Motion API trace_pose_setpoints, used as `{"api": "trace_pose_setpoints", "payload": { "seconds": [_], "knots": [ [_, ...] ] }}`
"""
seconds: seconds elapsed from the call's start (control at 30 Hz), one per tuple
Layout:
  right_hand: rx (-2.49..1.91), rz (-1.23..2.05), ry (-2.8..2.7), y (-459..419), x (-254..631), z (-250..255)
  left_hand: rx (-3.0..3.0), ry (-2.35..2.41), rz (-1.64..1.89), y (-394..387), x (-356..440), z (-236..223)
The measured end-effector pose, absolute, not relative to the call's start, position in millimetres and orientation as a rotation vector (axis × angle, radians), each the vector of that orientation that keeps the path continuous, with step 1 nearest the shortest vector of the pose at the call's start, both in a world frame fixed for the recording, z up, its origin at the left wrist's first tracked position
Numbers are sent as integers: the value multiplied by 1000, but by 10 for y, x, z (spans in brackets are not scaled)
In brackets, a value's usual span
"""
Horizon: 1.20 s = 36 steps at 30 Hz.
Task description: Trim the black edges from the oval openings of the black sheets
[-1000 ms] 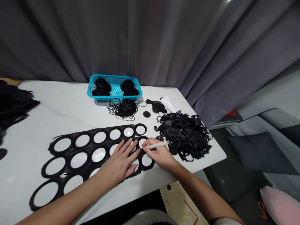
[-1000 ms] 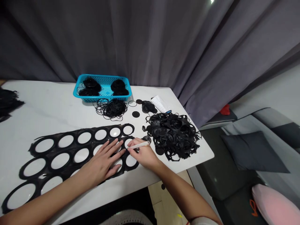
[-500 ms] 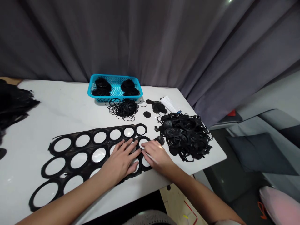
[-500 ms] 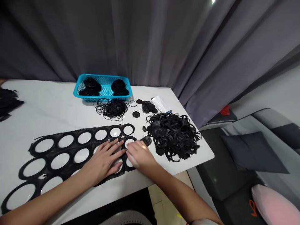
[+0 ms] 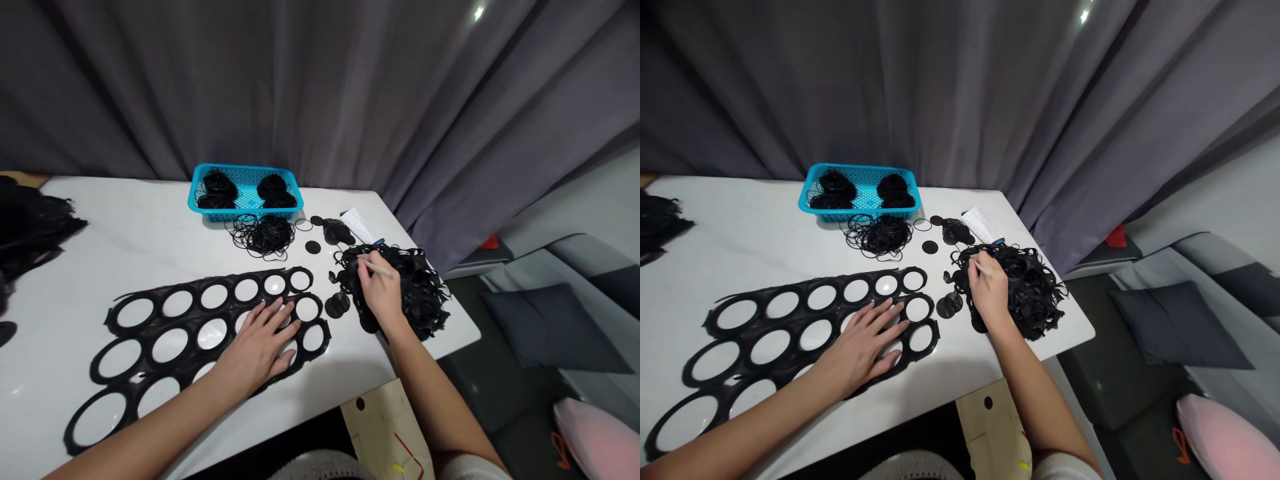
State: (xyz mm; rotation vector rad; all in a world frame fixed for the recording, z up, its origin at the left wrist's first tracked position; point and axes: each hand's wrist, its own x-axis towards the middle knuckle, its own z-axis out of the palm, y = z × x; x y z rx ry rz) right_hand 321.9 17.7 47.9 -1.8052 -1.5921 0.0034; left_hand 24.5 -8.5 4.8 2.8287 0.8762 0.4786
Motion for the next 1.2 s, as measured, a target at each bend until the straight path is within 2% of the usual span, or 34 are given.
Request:
{"api": "trace_pose_setpoints", "payload": {
  "seconds": [0.2, 0.43, 0.67, 0.93, 1.2],
  "knots": [
    [-1535, 894, -1222, 382, 3056, 413, 2752, 847, 485, 13, 208, 170],
    [-1473, 944, -1651, 410, 2642, 258, 2826, 891, 553, 288, 277, 118],
    [-1442, 999, -1690, 381, 2549, 205, 2846, 935, 561, 260, 292, 20],
    [-1418, 805, -1835, 341, 2506, 192, 2798, 985, 531, 296, 345, 54],
    [-1416, 138, -2436, 162, 2361, 169, 2774, 951, 569, 313, 342, 3]
  ]
}}
